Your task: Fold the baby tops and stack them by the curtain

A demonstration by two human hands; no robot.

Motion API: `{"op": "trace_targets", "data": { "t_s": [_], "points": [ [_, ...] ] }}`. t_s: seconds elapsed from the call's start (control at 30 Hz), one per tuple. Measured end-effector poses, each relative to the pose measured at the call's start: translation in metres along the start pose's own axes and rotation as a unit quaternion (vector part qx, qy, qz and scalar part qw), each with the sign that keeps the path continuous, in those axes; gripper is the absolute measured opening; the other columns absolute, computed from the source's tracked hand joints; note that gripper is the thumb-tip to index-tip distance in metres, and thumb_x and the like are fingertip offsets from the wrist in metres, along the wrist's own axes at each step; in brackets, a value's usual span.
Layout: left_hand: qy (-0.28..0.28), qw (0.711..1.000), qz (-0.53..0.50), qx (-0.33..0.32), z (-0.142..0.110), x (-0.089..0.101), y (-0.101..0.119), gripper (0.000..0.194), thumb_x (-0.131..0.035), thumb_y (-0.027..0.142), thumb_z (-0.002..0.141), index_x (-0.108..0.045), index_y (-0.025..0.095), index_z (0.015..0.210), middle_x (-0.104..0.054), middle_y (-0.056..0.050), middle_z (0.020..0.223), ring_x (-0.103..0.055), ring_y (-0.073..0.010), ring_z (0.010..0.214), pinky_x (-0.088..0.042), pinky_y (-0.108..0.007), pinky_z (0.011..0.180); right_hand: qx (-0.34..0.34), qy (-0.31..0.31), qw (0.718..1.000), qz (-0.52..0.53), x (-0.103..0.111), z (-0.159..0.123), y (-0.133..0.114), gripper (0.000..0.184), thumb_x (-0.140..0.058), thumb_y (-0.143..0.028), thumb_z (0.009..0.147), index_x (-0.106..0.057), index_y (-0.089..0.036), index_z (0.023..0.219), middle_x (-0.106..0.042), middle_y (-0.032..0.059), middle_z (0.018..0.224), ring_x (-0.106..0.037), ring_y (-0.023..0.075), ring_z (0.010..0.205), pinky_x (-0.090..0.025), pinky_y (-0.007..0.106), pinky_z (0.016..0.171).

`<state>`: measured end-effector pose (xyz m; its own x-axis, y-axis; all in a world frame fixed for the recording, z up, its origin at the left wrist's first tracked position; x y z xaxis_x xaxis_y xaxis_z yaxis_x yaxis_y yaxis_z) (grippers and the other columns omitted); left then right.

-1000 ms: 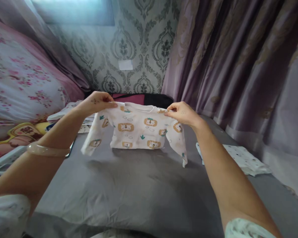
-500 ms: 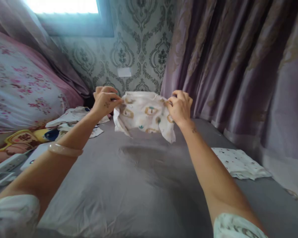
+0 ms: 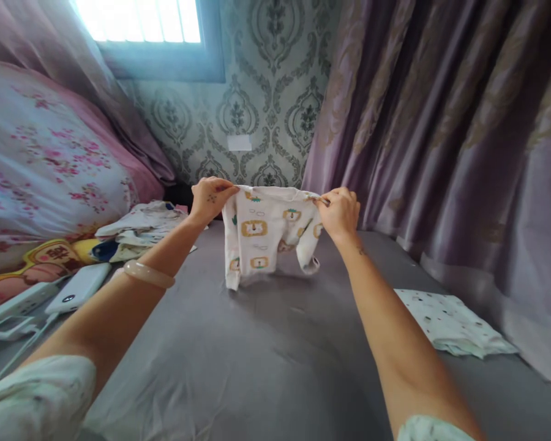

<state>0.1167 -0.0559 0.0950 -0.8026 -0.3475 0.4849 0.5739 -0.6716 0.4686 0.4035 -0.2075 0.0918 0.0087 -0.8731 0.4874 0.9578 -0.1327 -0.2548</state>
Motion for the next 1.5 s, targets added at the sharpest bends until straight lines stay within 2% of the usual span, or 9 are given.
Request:
{"op": "trace_targets", "data": {
  "t_s": [0.23,0.53,0.63,0.77,0.9,1.03,1.17,1.33,1.5],
  "points": [
    [-0.030,0.995,-0.083,0.044,0.000,-0.019,-0.017,0.024,-0.057,0.036,0.079,-0.072,0.018,0.084,-0.070,-0.003,0.081,-0.060,-0.0177,0.079,-0.041,-0.027,0.073,-0.083,-0.072,0.993,0.053,-0.020,0.002,0.013,0.031,-0.059,-0.046,0.083,-0.074,-0.018,0.086,-0.071,0.0093,0.080,-0.060,0.0233,0.075,-0.040,0.032,0.069],
    [0.028,0.984,-0.165,0.056,-0.021,-0.013,-0.023,0.020,-0.048,0.033,0.086,-0.061,0.018,0.090,-0.055,0.003,0.065,-0.049,-0.0106,0.060,-0.035,-0.021,0.057,-0.104,-0.097,0.973,0.183,-0.021,-0.007,0.007,0.039,-0.065,-0.055,0.075,-0.069,-0.017,0.079,-0.069,0.0049,0.074,-0.060,0.0182,0.069,-0.043,0.029,0.063],
    [0.037,0.973,-0.225,0.036,-0.030,0.007,-0.023,0.023,-0.051,0.038,0.084,-0.061,0.018,0.089,-0.049,0.005,0.059,-0.043,-0.0092,0.052,-0.032,-0.020,0.050,-0.150,-0.177,0.920,0.317,-0.018,-0.016,0.005,0.047,-0.074,-0.062,0.062,-0.067,-0.017,0.075,-0.068,0.0028,0.071,-0.059,0.0154,0.061,-0.044,0.026,0.054],
    [-0.031,0.959,-0.276,0.045,-0.031,0.046,-0.012,0.030,-0.064,0.045,0.075,-0.066,0.018,0.085,-0.056,0.002,0.063,-0.049,-0.0095,0.053,-0.038,-0.020,0.049,-0.202,-0.297,0.837,0.413,0.002,-0.025,-0.009,0.044,-0.085,-0.054,0.052,-0.068,-0.020,0.074,-0.071,0.0031,0.072,-0.062,0.0152,0.059,-0.051,0.026,0.053],
    [-0.196,0.946,-0.218,0.136,-0.020,0.053,-0.016,0.035,-0.071,0.049,0.067,-0.072,0.018,0.084,-0.064,-0.002,0.067,-0.057,-0.0140,0.054,-0.045,-0.025,0.049,-0.266,-0.398,0.759,0.442,0.006,-0.030,-0.014,0.041,-0.089,-0.046,0.052,-0.070,-0.020,0.078,-0.074,0.0063,0.079,-0.066,0.0192,0.063,-0.057,0.030,0.056],
    [-0.284,0.935,-0.116,0.178,-0.007,0.017,-0.057,0.035,-0.077,0.049,0.059,-0.075,0.020,0.078,-0.065,-0.002,0.062,-0.062,-0.0184,0.058,-0.047,-0.027,0.051,-0.289,-0.479,0.730,0.394,-0.035,-0.044,0.004,0.040,-0.088,-0.045,0.055,-0.070,-0.018,0.079,-0.074,0.0095,0.079,-0.067,0.0222,0.062,-0.057,0.034,0.056],
    [-0.413,0.900,-0.048,0.133,-0.034,-0.076,-0.094,0.027,-0.073,0.043,0.063,-0.075,0.020,0.077,-0.069,-0.001,0.068,-0.065,-0.0195,0.067,-0.049,-0.026,0.061,-0.237,-0.529,0.782,0.228,-0.110,-0.077,0.040,0.037,-0.079,-0.050,0.066,-0.071,-0.016,0.076,-0.069,0.0038,0.066,-0.061,0.0156,0.053,-0.048,0.026,0.049],
    [-0.349,0.911,0.174,0.131,-0.094,-0.153,-0.122,0.021,-0.055,0.028,0.084,-0.071,0.019,0.093,-0.071,-0.010,0.104,-0.063,-0.0292,0.103,-0.045,-0.040,0.087,-0.111,-0.441,0.891,-0.013,-0.172,-0.125,0.060,0.026,-0.063,-0.040,0.086,-0.073,-0.017,0.091,-0.072,0.0070,0.086,-0.065,0.0198,0.083,-0.046,0.025,0.068],
    [-0.318,0.913,0.220,0.127,-0.136,-0.179,-0.127,0.034,-0.031,0.027,0.097,-0.058,0.018,0.115,-0.064,-0.016,0.114,-0.059,-0.0290,0.108,-0.042,-0.041,0.087,-0.070,-0.395,0.910,-0.109,-0.184,-0.163,0.062,0.031,-0.043,-0.037,0.098,-0.065,-0.019,0.109,-0.067,0.0109,0.111,-0.061,0.0218,0.102,-0.043,0.028,0.081]
  ]
}}
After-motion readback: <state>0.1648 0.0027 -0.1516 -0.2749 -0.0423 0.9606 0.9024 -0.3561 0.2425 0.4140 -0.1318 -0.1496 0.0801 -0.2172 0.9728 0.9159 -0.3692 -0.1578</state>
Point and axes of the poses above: each hand's wrist, its own z-axis towards the middle knuckle, its own x-axis out of the back of the hand, y = z × x, the point moved 9 cm from there along z, towards the middle knuckle
